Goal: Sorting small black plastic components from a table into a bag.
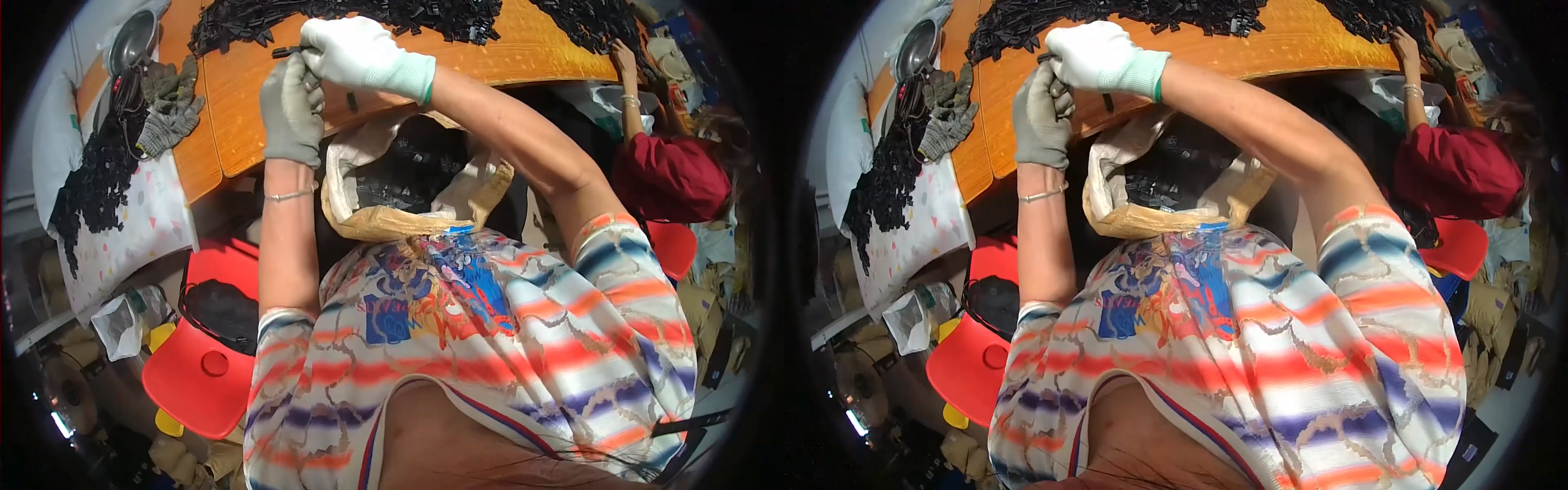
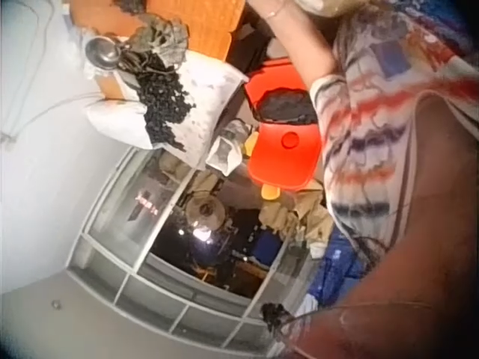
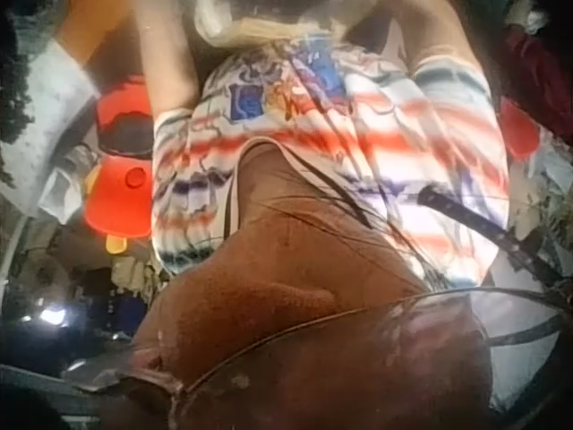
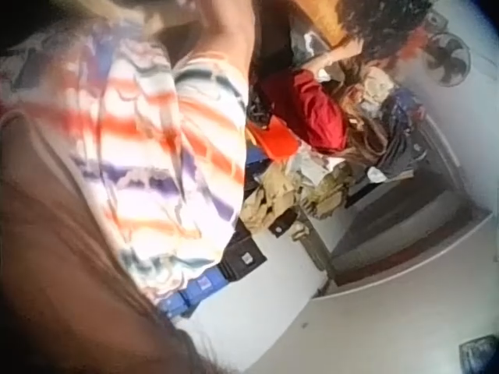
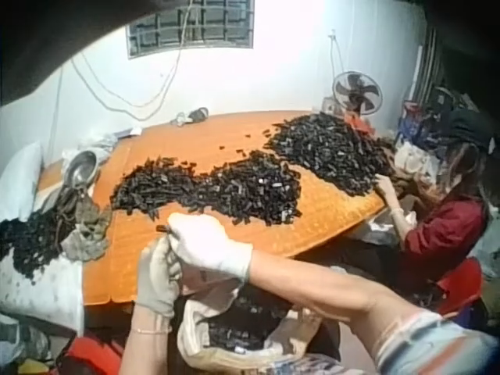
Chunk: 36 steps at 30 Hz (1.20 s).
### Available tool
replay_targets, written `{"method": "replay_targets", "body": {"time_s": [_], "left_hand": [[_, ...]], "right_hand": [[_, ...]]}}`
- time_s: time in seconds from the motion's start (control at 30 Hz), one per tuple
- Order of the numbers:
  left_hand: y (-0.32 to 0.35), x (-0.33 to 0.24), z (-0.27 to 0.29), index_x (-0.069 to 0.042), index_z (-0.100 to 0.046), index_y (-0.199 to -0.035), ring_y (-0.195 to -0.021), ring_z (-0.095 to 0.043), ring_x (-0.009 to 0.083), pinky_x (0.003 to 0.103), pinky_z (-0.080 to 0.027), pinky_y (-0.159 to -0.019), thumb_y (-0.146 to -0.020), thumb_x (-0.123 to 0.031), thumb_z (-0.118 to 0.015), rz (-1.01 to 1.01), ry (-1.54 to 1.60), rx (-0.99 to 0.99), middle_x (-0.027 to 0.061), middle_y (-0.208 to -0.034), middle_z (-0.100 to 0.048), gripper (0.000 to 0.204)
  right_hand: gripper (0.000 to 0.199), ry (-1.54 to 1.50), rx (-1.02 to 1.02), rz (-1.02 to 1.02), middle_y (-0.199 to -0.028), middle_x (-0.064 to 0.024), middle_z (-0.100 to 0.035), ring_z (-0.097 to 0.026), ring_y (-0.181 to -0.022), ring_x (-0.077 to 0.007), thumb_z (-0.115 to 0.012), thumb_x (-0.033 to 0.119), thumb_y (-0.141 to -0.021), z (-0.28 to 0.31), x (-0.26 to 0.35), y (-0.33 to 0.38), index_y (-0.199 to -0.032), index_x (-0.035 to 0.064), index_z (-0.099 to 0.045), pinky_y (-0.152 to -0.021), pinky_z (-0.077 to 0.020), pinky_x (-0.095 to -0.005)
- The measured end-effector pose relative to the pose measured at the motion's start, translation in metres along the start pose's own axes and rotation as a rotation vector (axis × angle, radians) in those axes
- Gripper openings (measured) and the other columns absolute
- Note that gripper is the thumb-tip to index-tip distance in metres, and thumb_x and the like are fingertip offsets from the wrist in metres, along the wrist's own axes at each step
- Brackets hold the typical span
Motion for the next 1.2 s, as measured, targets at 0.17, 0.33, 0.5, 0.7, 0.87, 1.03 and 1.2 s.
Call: {"method": "replay_targets", "body": {"time_s": [0.17, 0.33, 0.5, 0.7, 0.87, 1.03, 1.2], "left_hand": [[0.002, -0.017, -0.021, -0.006, -0.055, -0.09, -0.058, -0.045, 0.0058, 0.018, -0.036, -0.05, -0.098, -0.023, -0.048, -0.109, -0.097, 0.201, 0.0017, -0.077, -0.055, 0.019], [0.028, 0.029, 0.011, -0.005, -0.054, -0.098, -0.064, -0.049, 0.0059, 0.017, -0.04, -0.057, -0.096, -0.024, -0.055, 0.082, -0.028, 0.237, 0.0028, -0.081, -0.058, 0.019], [0.071, 0.072, -0.005, -0.005, -0.055, -0.095, -0.056, -0.044, 0.0035, 0.017, -0.034, -0.048, -0.093, -0.028, -0.061, 0.255, 0.045, 0.324, 0.0008, -0.076, -0.056, 0.024], [0.12, 0.117, 0.004, -0.003, -0.06, -0.095, -0.058, -0.048, 0.0056, 0.02, -0.039, -0.055, -0.098, -0.023, -0.048, 0.381, -0.317, 0.486, 0.0011, -0.075, -0.058, 0.023], [0.104, 0.06, -0.007, -0.01, -0.065, -0.105, -0.094, -0.062, 0.0327, 0.04, -0.049, -0.082, -0.084, -0.017, -0.061, -0.27, -1.124, 0.488, 0.012, -0.099, -0.066, 0.023], [0.011, -0.028, 0.003, -0.015, -0.06, -0.112, -0.1, -0.056, 0.0311, 0.041, -0.047, -0.083, -0.086, -0.016, -0.059, -0.77, -1.494, 0.061, 0.0097, -0.106, -0.06, 0.026], [-0.068, -0.044, 0.0, -0.019, -0.061, -0.111, -0.103, -0.055, 0.0292, 0.041, -0.048, -0.084, -0.084, -0.019, -0.063, -0.837, -1.789, -0.016, 0.007, -0.113, -0.057, 0.027]], "right_hand": [[0.025, -0.166, -0.169, -0.107, -0.085, -0.008, -0.068, -0.067, -0.076, -0.0218, -0.056, 0.032, -0.089, 0.03, -0.025, 0.006, -0.101, 0.0136, -0.068, -0.071, -0.0521, -0.0328], [0.034, -1.088, 0.204, -0.122, -0.087, -0.0006, -0.064, -0.051, -0.064, -0.0063, -0.057, 0.033, -0.092, 0.006, -0.035, 0.054, -0.107, 0.0042, -0.068, -0.061, -0.0445, -0.0218], [0.028, -1.12, 0.333, -0.444, -0.065, 0.0026, -0.06, -0.046, -0.052, -0.0028, -0.065, 0.035, -0.088, -0.027, -0.033, 0.113, -0.085, 0.0069, -0.067, -0.048, -0.0359, -0.0191], [0.025, -1.133, 0.557, -0.427, -0.058, 0.0025, -0.054, -0.046, -0.055, -0.0049, -0.068, 0.028, -0.085, -0.031, -0.015, 0.162, -0.072, 0.0067, -0.066, -0.049, -0.0371, -0.0232], [0.031, -0.436, 0.75, -0.473, -0.068, -0.0091, -0.065, -0.061, -0.062, -0.0132, -0.069, 0.037, -0.079, -0.01, -0.04, 0.133, -0.074, 0.0073, -0.07, -0.062, -0.0471, -0.0312], [0.037, -0.197, 0.305, -0.41, -0.076, -0.0141, -0.067, -0.067, -0.076, -0.0313, -0.061, 0.045, -0.08, -0.021, -0.052, 0.081, -0.077, 0.0079, -0.067, -0.069, -0.0505, -0.0395], [0.032, -0.138, 0.244, -0.349, -0.08, -0.0158, -0.067, -0.065, -0.078, -0.0345, -0.063, 0.036, -0.079, -0.054, -0.046, 0.059, -0.086, 0.0055, -0.064, -0.071, -0.051, -0.0419]]}}
Point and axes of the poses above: each hand's wrist, its own y-axis away from the middle knuckle, its own z-axis out of the back of the hand, x = y × z, the point moved 9 cm from there along -y, towards the middle knuckle
